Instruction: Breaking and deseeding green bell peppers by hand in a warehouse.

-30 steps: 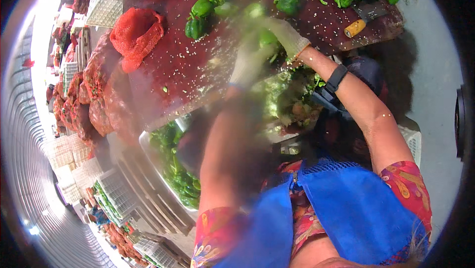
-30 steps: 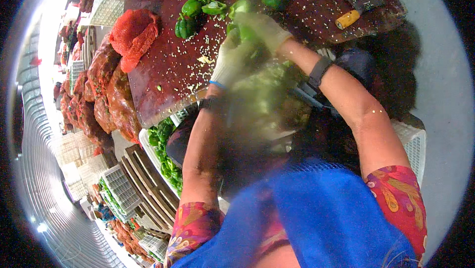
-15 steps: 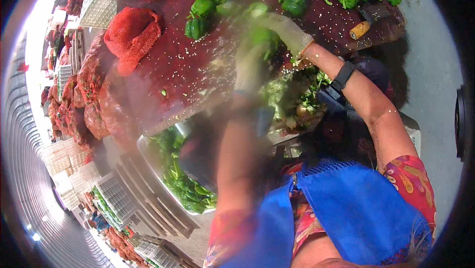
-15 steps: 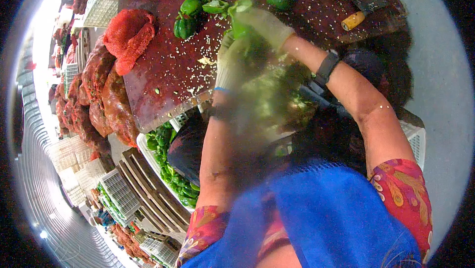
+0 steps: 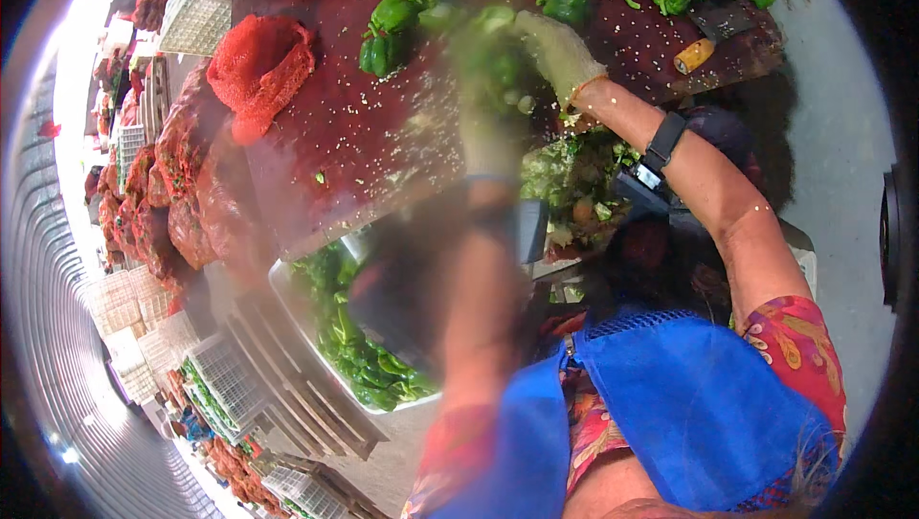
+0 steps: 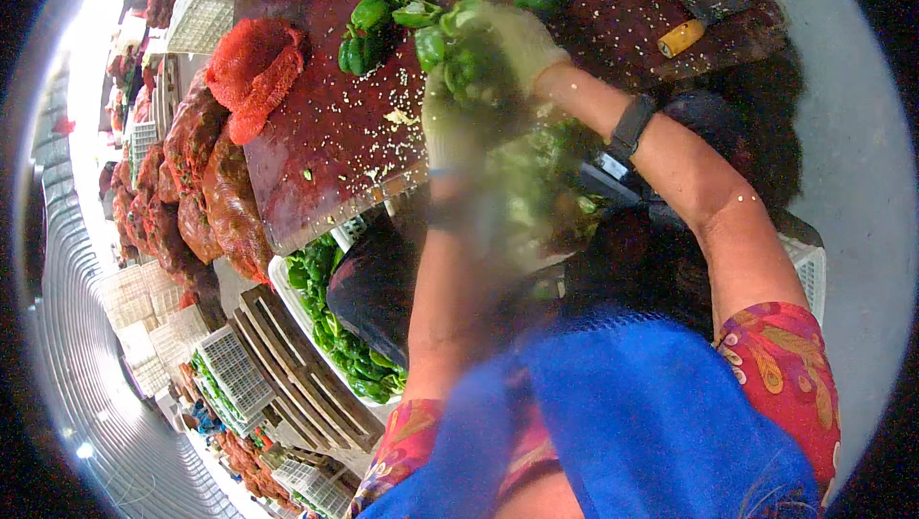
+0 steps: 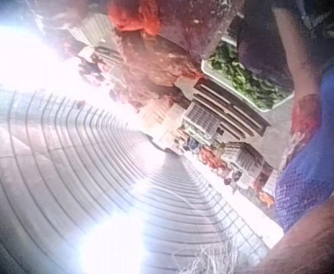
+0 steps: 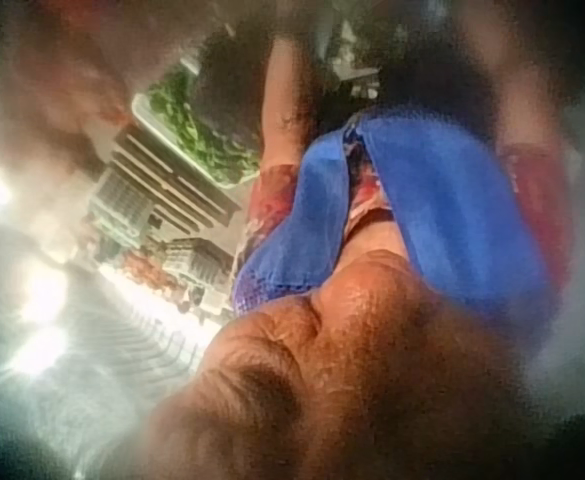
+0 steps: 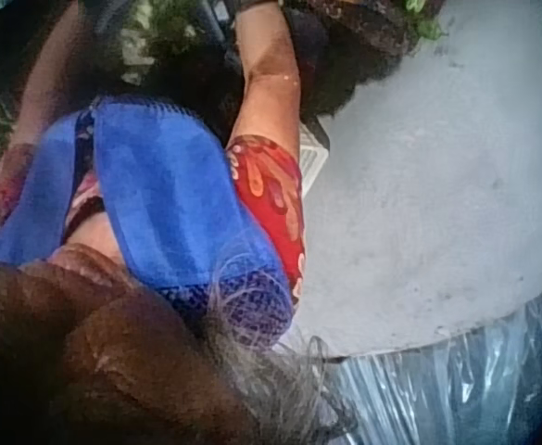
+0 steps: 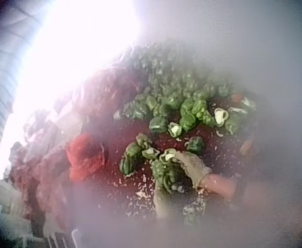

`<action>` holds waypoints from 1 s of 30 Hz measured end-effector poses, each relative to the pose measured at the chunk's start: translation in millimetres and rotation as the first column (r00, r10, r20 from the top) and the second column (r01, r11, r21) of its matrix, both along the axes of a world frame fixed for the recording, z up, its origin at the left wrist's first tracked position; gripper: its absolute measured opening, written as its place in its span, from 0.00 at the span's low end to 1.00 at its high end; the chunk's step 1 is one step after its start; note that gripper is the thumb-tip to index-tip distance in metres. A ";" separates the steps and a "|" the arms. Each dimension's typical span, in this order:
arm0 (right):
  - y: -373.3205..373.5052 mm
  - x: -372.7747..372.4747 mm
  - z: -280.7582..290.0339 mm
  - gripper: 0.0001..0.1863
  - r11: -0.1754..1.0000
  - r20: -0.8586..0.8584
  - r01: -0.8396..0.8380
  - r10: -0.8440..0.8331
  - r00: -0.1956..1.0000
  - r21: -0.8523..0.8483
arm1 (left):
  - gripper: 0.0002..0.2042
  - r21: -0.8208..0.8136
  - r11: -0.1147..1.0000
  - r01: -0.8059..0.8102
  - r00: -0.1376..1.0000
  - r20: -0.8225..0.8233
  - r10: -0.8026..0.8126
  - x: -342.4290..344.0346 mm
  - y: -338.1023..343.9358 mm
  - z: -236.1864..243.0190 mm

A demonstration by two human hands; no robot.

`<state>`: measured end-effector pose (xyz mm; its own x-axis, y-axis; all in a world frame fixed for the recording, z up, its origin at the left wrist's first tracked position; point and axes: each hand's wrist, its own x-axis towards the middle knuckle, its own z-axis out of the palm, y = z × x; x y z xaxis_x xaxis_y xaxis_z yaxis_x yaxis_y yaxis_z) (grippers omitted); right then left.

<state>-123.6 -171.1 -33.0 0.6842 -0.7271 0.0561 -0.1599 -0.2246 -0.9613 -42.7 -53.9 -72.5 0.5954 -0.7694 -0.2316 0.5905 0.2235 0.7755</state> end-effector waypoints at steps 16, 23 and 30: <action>33.1 36.9 21.9 0.34 0.807 -0.527 -0.400 0.132 0.839 -0.434 | 0.29 0.315 0.879 -0.358 0.143 0.949 -0.282 47.1 33.9 0.0; 69.6 26.9 -0.8 0.28 0.752 -0.445 -0.265 -0.042 0.895 -0.603 | 0.13 0.354 0.924 -0.147 0.692 0.704 -0.160 50.1 45.5 -10.5; 63.2 28.6 -10.0 0.24 0.675 -0.306 -0.167 -0.091 0.948 -0.719 | 0.15 0.370 0.823 -0.430 0.095 0.926 -0.367 54.3 44.5 -6.4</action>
